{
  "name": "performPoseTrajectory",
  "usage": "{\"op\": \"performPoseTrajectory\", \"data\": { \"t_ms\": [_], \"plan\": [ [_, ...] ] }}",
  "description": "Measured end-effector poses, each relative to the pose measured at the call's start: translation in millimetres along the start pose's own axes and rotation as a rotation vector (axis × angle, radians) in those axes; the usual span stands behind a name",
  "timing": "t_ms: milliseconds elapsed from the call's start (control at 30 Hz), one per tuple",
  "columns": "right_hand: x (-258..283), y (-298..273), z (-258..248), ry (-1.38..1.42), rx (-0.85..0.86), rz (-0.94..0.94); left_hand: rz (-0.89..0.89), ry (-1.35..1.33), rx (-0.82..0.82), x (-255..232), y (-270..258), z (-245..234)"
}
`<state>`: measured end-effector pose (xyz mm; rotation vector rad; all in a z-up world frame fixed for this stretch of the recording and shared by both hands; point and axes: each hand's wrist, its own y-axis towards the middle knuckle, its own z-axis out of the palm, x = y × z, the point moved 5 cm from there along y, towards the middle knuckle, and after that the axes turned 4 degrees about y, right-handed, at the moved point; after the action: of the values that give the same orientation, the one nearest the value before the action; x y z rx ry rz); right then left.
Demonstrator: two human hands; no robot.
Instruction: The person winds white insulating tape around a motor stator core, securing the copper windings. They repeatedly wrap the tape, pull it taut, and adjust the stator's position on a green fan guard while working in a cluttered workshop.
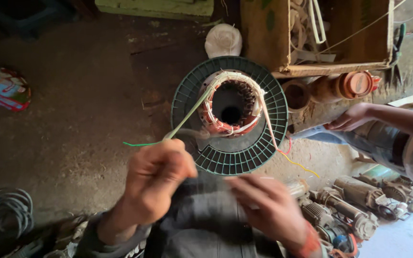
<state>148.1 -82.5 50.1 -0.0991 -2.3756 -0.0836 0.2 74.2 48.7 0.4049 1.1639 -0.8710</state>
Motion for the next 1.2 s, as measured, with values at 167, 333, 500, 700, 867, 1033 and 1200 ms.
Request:
{"op": "performPoseTrajectory", "data": {
  "t_ms": [167,333,500,700,867,1033,1200],
  "plan": [
    [29.1,-10.1,-43.9,-0.175,-0.418,-0.218,0.282,0.486,0.402,2.4,-0.2,34.3],
    [-33.2,-31.1,-17.8,0.523,-0.264,-0.268,0.241,0.368,0.577,31.9,-13.6,41.7],
    [-86.2,-43.1,-66.0,0.379,-0.954,0.181,0.237,0.321,0.354,22.1,-13.7,4.9],
    [6.6,5.3,-64.8,-0.147,-0.267,0.019,0.444,0.611,0.316,28.5,-5.2,32.0],
    [4.0,-7.0,-44.6,-0.081,-0.343,-0.300,0.557,0.768,0.389,11.6,-5.5,55.4],
    [-28.5,-13.7,-55.6,-0.257,-0.803,-0.159,0.525,1.179,-0.044,14.1,29.4,43.3],
    [-51.6,-12.1,-49.9,-0.017,-0.988,-0.151,0.580,1.186,-0.083,55.4,46.4,23.1]
  ]
}}
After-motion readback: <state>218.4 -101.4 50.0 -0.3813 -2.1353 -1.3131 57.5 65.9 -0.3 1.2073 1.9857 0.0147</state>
